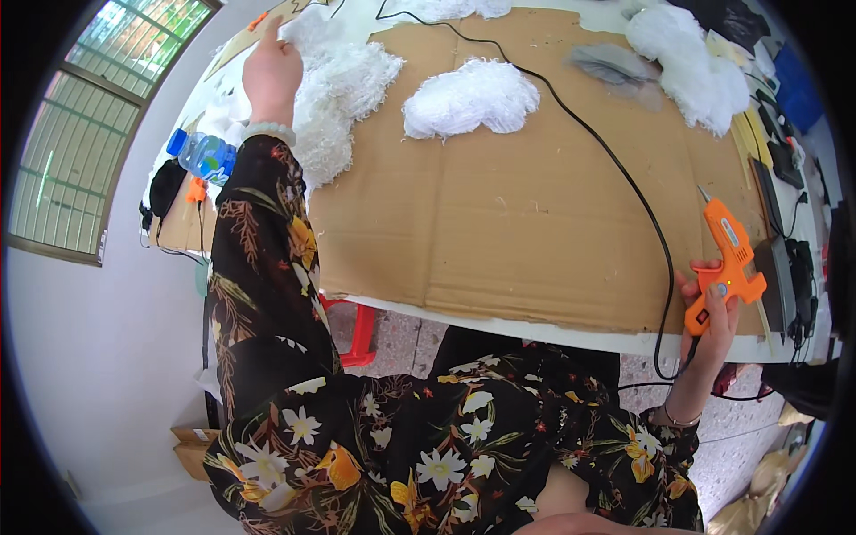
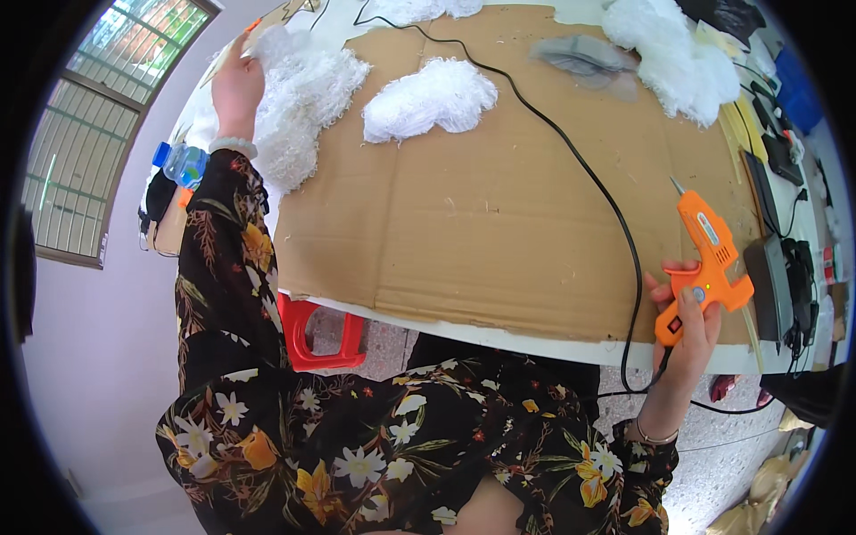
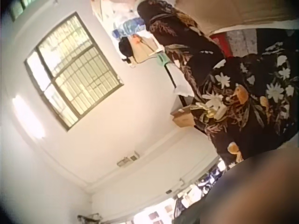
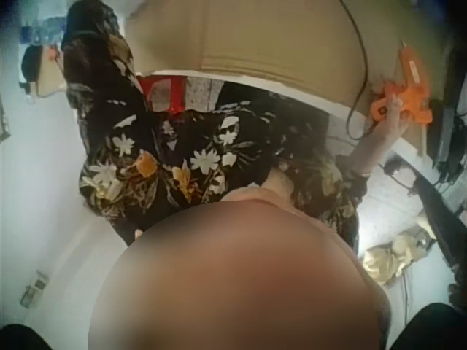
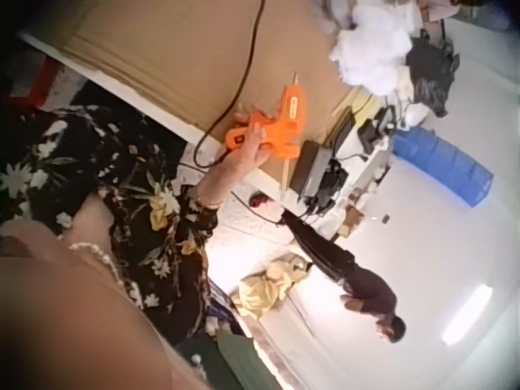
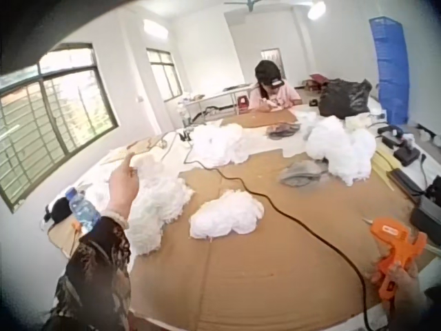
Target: Apply hot glue to toy parts and attach white stuffing or fur materials.
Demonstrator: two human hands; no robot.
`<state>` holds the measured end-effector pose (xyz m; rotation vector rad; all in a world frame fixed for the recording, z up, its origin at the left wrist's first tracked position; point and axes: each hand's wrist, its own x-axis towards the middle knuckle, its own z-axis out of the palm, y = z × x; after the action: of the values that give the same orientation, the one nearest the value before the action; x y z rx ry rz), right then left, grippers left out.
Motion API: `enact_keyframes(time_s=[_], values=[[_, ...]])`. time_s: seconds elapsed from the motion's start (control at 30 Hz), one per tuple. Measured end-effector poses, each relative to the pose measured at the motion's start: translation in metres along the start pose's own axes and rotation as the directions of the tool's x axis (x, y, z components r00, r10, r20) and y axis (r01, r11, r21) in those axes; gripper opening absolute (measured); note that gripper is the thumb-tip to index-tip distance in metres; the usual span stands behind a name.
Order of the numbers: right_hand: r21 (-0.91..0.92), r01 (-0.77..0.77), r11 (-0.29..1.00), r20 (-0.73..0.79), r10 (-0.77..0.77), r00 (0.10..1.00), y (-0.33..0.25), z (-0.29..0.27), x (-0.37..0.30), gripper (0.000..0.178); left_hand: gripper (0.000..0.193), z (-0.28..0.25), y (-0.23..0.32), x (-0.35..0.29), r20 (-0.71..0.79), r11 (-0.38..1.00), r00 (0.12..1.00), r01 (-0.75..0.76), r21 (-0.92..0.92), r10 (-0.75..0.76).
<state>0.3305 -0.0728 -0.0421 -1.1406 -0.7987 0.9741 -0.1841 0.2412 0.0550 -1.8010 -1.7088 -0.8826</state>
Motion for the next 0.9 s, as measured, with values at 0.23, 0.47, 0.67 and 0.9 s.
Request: enact_keyframes(time_s=[0.23,0.47,0.67,0.9], values=[[-0.004,-0.014,1.000,-0.025,0.014,1.000,-0.005,0.009,-0.001,0.037,0.047,0.044,0.008,-0.006,0.361,0.929,0.910,-0.296,0.224,0.203],[-0.001,0.001,1.000,0.005,-0.001,1.000,-0.003,0.006,0.000,0.037,0.046,0.028,-0.006,0.017,0.202,0.850,0.958,0.276,-0.448,-0.204],[-0.007,-0.006,1.000,0.047,0.007,0.999,-0.005,0.007,0.001,0.039,0.044,0.021,-0.023,0.003,0.208,0.910,0.961,0.243,-0.336,-0.180],[0.052,0.001,0.999,-0.021,0.000,1.000,0.005,0.009,0.003,0.034,0.048,0.029,-0.012,-0.024,0.574,0.896,0.813,0.323,-0.305,-0.098]])
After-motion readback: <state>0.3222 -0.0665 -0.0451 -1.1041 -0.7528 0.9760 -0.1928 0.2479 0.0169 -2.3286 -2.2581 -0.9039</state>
